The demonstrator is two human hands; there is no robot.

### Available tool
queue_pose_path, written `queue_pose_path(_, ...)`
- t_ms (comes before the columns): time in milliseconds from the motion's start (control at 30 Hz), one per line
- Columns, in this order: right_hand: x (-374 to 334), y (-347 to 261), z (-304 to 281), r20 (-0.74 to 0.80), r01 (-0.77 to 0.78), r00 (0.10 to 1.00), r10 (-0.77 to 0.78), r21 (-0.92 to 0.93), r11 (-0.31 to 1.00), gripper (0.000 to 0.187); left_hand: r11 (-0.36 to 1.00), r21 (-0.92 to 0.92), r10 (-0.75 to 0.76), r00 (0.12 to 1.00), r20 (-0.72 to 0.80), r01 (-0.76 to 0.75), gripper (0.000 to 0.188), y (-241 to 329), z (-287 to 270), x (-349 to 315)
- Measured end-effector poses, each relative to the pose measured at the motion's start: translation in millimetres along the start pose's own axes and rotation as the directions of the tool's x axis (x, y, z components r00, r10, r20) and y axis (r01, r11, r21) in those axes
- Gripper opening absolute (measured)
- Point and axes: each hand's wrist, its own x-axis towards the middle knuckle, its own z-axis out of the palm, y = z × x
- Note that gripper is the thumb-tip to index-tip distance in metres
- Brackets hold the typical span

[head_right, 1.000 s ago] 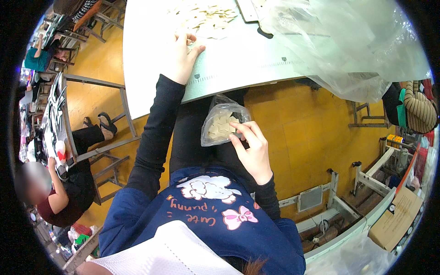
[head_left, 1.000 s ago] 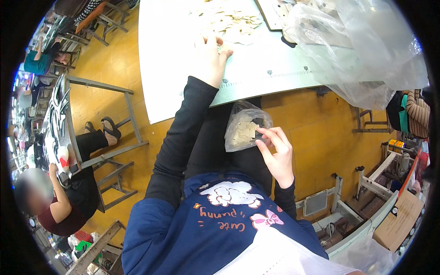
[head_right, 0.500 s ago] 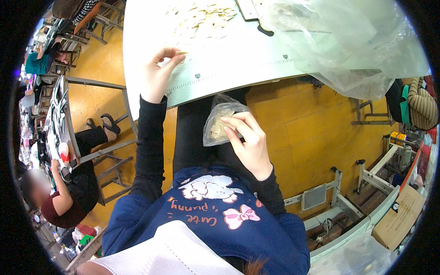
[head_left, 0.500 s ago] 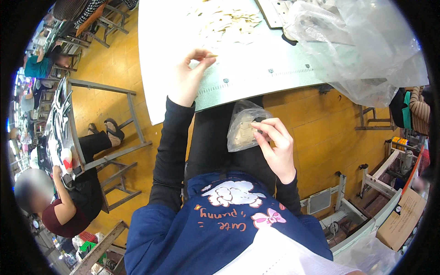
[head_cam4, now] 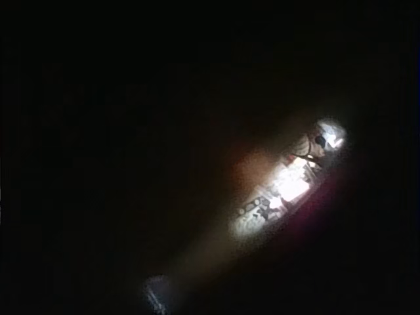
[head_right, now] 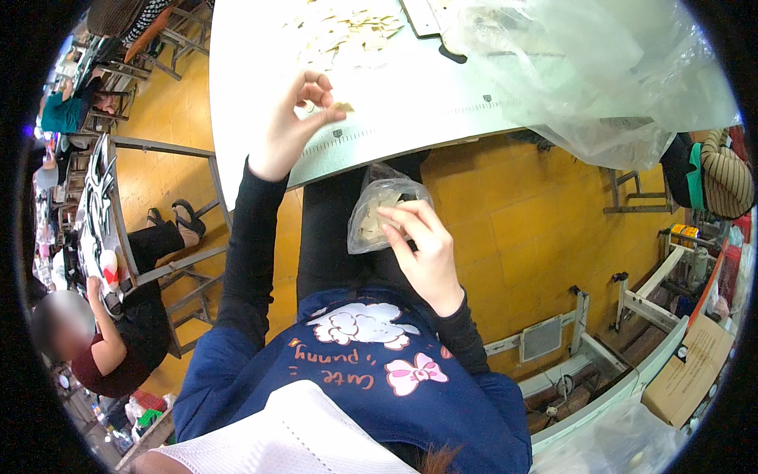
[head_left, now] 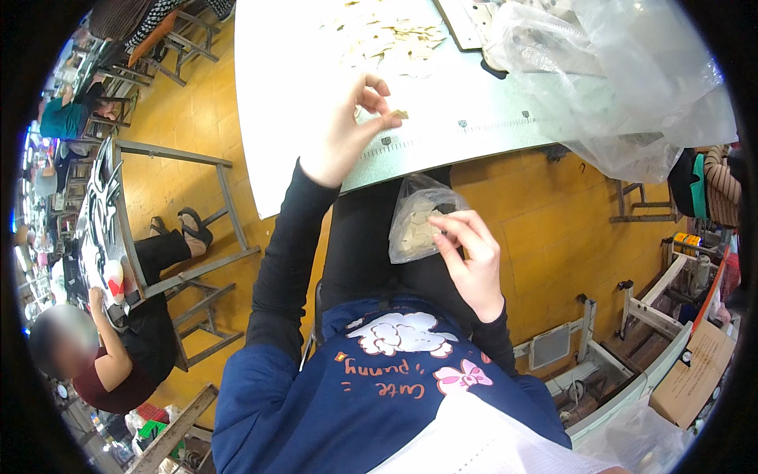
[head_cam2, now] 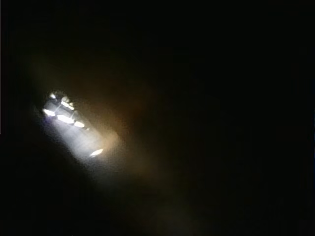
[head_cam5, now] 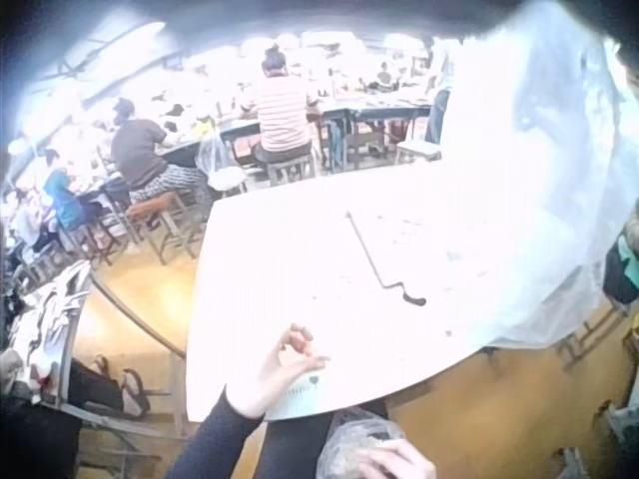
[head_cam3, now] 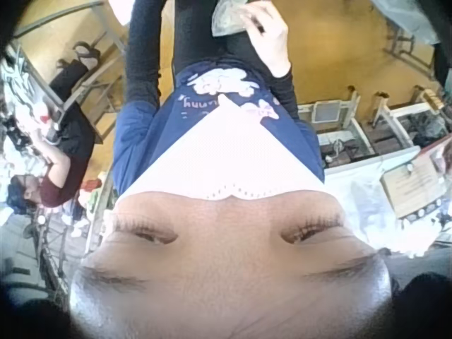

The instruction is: The person picks up small beige flat pieces from a table and places them into a clear plastic bag. The person repeats this action continuously, handling the pieces one at a time.

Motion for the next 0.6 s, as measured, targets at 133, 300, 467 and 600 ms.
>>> queue_pose_path(133, 14, -5, 6, -0.093, 0.028, 0.996, -0.017, 0.122, 0.992, 0.026, 0.899, -0.375, -0.15, 0.963, 0.226, 0.228, 0.043, 25, 0, -35)
queue_pose_path(300, 28, -9, 16, -0.131, 0.105, 0.987, -0.089, 0.12, 0.987, 0.012, 0.844, -0.389, -0.168, 0.871, 0.461, 0.369, 0.043, 47, 7, -61)
queue_pose_path(467, 16, 0, 11, -0.112, 0.087, 0.99, -0.083, 0.03, 0.996, 0.008, 0.98, 0.064, 0.178, 0.969, 0.169, -0.191, 0.04, 35, -3, -57)
queue_pose_path(600, 1, 16, 7, -0.027, -0.005, 1.0, 0.005, -0.03, 1.0, 0.013, 0.971, 0.228, 0.111, 0.981, -0.16, -0.072, 0.055, -9, -22, -9)
